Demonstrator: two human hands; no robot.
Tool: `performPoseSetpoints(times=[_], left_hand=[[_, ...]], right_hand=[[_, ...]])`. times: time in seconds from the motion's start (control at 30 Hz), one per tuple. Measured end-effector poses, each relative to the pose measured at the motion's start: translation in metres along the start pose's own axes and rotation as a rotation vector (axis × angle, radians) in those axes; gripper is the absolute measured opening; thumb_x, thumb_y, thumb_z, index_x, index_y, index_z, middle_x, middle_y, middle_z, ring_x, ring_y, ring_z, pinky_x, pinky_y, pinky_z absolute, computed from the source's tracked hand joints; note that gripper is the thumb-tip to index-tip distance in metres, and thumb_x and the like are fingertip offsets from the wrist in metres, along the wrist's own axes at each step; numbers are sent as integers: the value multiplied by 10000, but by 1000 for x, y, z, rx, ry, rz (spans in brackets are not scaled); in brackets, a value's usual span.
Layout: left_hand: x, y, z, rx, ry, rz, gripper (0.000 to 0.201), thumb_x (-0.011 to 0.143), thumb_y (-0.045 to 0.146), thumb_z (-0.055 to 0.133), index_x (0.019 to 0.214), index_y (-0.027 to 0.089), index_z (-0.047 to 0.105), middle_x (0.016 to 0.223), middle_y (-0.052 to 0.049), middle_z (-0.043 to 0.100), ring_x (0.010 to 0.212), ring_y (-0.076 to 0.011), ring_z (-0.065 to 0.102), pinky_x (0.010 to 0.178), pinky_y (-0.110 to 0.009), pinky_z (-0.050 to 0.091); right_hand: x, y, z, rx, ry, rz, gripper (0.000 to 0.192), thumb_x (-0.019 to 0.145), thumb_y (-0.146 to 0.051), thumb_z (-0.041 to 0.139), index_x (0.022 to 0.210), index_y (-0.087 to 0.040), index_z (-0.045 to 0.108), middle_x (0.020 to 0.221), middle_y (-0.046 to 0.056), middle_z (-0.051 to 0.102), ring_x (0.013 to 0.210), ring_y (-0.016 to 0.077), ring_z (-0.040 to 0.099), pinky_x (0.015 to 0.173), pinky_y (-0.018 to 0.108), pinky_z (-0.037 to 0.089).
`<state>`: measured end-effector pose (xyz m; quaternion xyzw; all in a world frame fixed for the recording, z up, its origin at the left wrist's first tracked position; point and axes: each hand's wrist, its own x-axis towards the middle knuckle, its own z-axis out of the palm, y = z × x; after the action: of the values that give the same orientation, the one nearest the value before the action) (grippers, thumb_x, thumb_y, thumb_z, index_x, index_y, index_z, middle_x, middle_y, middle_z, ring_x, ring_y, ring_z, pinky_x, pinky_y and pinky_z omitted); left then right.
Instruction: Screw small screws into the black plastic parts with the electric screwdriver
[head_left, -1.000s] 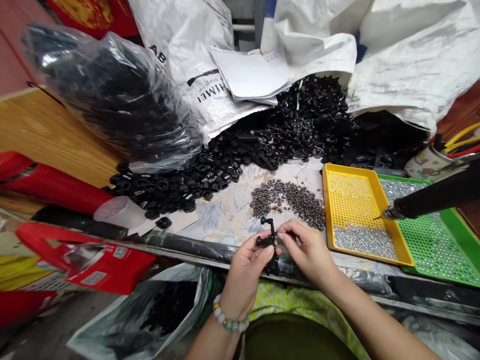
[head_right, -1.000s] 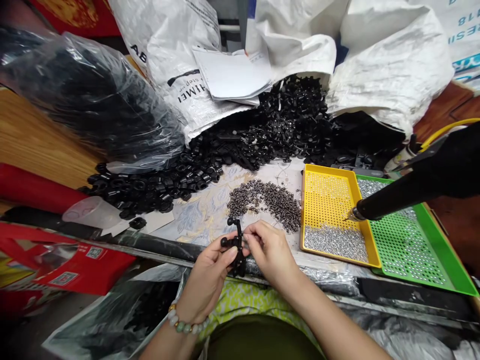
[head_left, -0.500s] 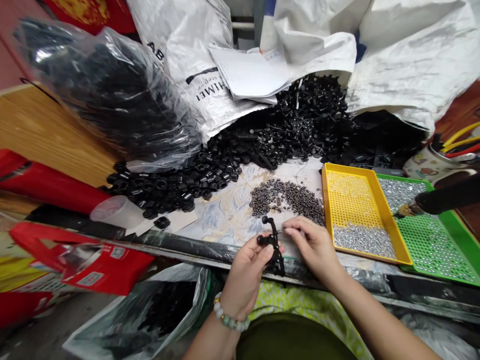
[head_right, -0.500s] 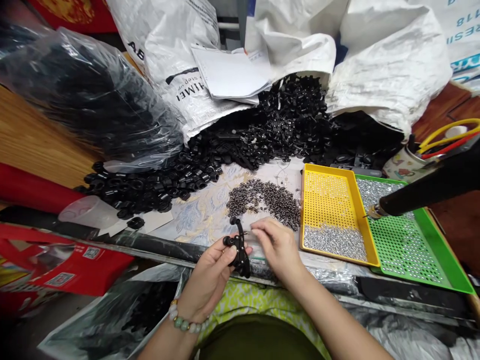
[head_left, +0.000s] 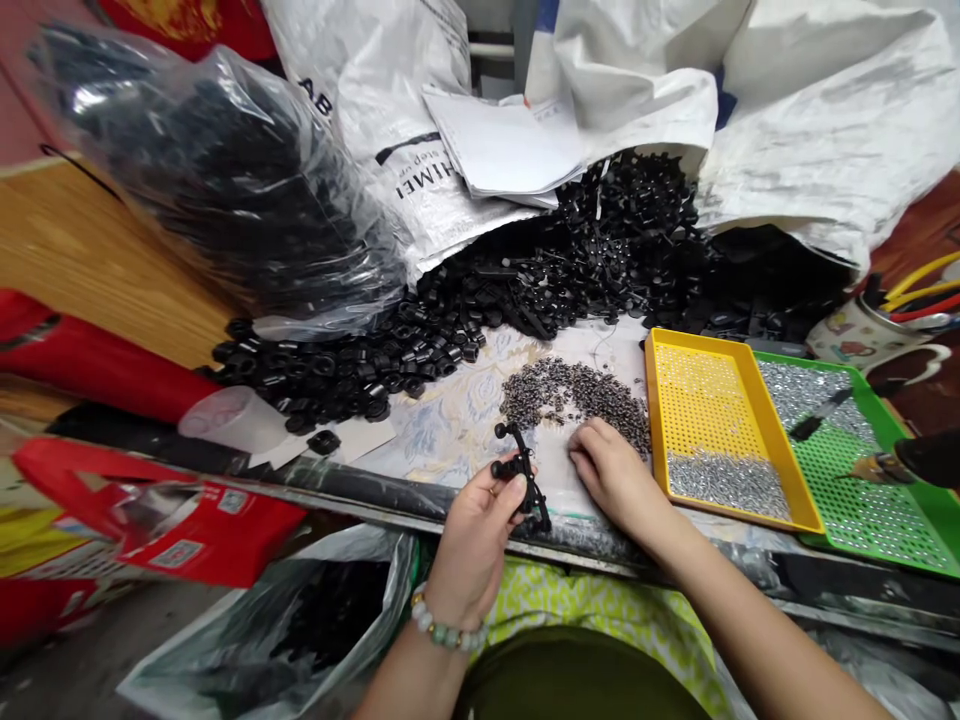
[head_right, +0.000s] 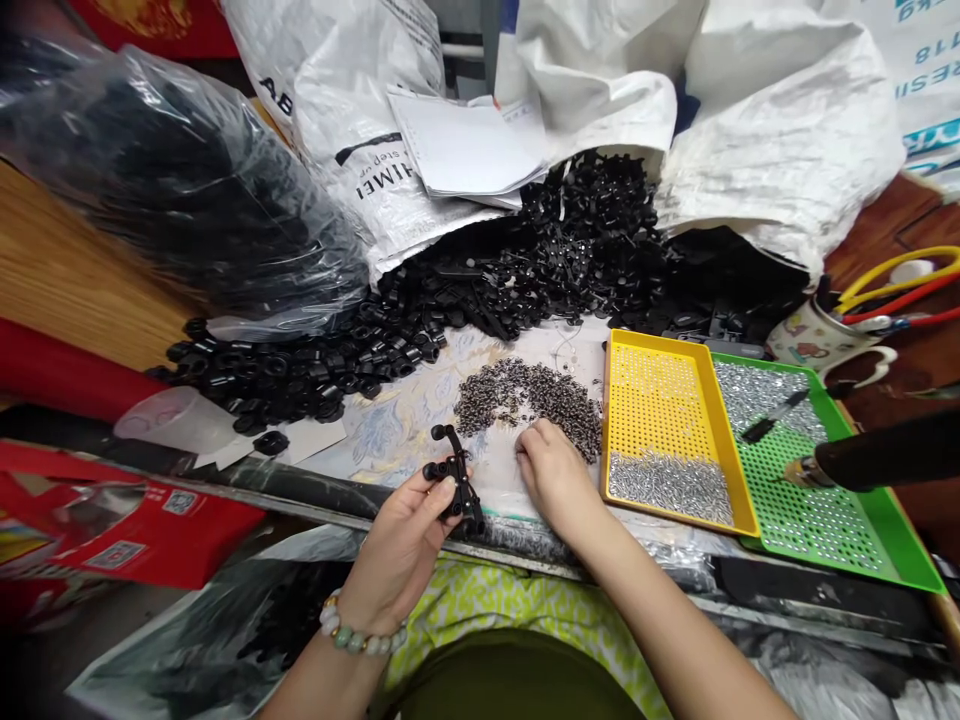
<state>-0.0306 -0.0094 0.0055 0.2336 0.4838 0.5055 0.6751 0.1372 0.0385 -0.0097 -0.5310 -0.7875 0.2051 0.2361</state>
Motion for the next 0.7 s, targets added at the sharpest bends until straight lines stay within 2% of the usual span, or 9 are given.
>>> performPoseSetpoints(times=[0.13,0.23,0.5,0.7], left_hand=[[2,0,2,-26,-41,17,198,772,258,627,940,153,624,895,-35,650,763,-104,562,670,-211,436],[2,0,3,-52,-63,29,190,770,240,628,936,149,619,887,-42,663,816,-137,590,727,-248,447],[2,-4,1,-47,-58,62,217,764,218,633,970,149,623,961,-57,669,976,-179,580,893,-315,414],[3,-6,5,-27,-18,99,212,764,218,634,965,150,623,976,-53,669,1008,-171,567,962,-323,370]], right_hand=[[-11,-19,-14,267,-18,-24,85,850,-164,448,820,-187,524,772,15,551,721,126,511,673,250,405],[-18,-29,-18,353,-75,-43,113,858,-176,454,795,-193,546,768,6,572,718,113,522,666,233,401],[-21,-28,-14,363,-76,-27,117,854,-162,470,766,-188,544,750,4,578,705,105,531,665,223,405],[-25,-30,-5,279,41,-116,114,856,-153,456,797,-188,548,740,26,569,696,123,520,640,238,420]])
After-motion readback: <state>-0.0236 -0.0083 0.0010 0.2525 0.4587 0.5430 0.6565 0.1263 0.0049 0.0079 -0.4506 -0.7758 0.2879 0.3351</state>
